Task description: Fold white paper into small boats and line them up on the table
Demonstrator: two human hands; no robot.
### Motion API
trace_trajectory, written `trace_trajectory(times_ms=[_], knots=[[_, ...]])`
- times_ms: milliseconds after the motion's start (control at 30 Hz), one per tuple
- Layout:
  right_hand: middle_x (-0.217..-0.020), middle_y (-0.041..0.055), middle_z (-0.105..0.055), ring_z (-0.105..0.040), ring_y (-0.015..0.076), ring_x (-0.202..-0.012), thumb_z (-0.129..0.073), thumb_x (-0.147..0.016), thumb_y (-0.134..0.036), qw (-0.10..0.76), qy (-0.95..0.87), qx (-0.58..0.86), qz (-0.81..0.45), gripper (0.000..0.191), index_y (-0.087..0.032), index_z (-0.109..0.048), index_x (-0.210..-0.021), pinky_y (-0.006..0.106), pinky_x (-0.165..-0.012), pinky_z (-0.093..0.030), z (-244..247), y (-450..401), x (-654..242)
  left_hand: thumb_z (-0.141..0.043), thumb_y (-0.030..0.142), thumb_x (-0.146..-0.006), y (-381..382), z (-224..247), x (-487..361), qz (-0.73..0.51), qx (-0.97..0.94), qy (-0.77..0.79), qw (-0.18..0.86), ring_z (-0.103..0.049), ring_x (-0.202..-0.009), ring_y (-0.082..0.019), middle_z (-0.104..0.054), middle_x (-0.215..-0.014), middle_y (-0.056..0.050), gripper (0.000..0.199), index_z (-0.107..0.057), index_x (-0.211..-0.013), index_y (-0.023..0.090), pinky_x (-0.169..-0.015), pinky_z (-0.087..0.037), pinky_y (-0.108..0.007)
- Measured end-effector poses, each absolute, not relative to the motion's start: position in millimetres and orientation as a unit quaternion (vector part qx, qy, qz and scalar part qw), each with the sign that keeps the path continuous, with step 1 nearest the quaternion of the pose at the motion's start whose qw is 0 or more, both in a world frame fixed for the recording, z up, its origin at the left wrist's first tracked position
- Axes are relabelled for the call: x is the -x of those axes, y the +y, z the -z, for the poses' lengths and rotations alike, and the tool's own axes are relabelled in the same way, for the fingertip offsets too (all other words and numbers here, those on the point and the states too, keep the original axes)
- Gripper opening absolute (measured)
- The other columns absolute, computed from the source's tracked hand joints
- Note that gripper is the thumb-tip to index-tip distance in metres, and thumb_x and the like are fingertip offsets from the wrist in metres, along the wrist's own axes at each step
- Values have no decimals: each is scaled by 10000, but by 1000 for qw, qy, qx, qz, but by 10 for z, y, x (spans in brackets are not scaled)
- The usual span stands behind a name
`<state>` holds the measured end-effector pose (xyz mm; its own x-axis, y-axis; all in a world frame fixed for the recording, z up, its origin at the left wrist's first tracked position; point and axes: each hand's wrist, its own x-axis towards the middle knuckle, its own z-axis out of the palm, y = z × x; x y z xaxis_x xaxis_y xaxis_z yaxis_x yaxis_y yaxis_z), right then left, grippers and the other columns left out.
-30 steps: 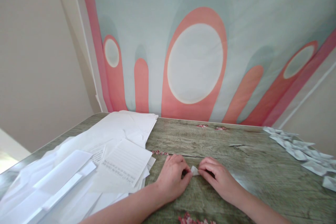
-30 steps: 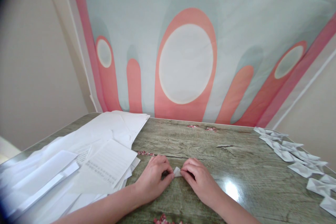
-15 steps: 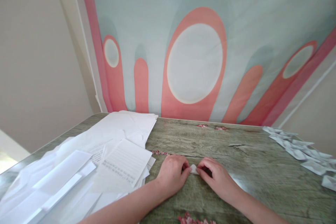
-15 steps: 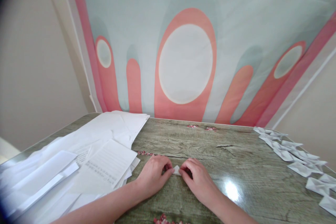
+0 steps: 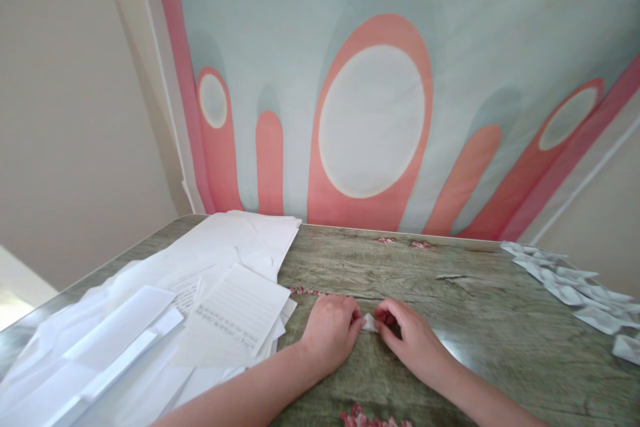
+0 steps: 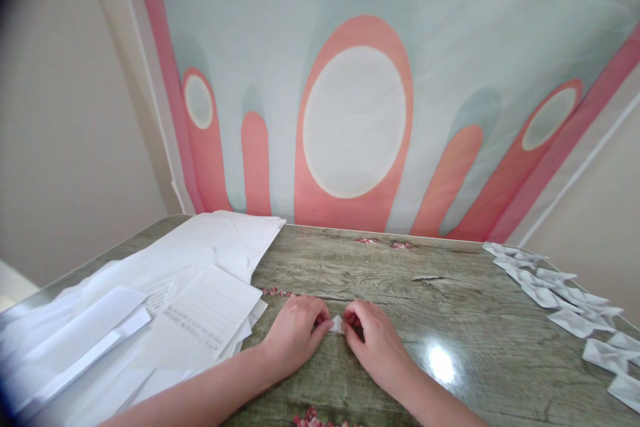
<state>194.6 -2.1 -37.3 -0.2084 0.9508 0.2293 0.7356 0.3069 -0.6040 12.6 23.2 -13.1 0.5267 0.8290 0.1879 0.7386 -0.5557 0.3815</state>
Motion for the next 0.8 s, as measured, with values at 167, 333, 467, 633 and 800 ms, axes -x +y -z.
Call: trace_trajectory(times_ms=[167, 333, 467, 633, 800], knots=[[-773, 7, -576, -532, 170, -753, -497, -808, -142, 291, -766, 546, -173, 68, -196, -538, -805, 294, -703, -398, 366, -21, -1939, -547, 251, -833, 217, 118, -130, -166, -870, 451, 114, -558, -802, -201, -631, -803, -18, 79, -585, -798, 191, -732, -378, -311], [-797, 8, -572, -537, 170, -771, -487, -827, -124, 293, -776, 533, -167, 107, -202, -558, -850, 295, -714, -406, 365, -32, -1935, -539, 251, -842, 198, 103, -139, -156, -874, 448, 101, -554, -816, -206, -629, -820, -27, 84, -584, -816, 186, -741, -377, -322], [-845, 14, -575, -541, 165, -785, -461, -871, -139, 295, -790, 518, -145, 141, -208, -562, -941, 295, -720, -419, 354, -75, -1949, -535, 244, -843, 199, 95, -146, -154, -875, 448, 102, -554, -817, -204, -631, -819, -26, 83, -585, -814, 184, -736, -377, -321], [-928, 50, -600, -536, 194, -845, -414, -892, -124, 244, -850, 467, -5, 226, -208, -588, -1011, 336, -758, -419, 368, -184, -1987, -528, 240, -843, 208, 100, -149, -160, -874, 447, 104, -556, -799, -200, -634, -806, -25, 89, -584, -802, 185, -723, -371, -315], [-995, 76, -622, -535, 209, -863, -434, -829, -59, 197, -874, 432, 109, 347, -164, -560, -1135, 354, -779, -414, 427, -264, -1993, -522, 243, -846, 216, 111, -151, -163, -872, 449, 106, -557, -802, -202, -637, -808, -29, 101, -588, -796, 184, -730, -367, -320]])
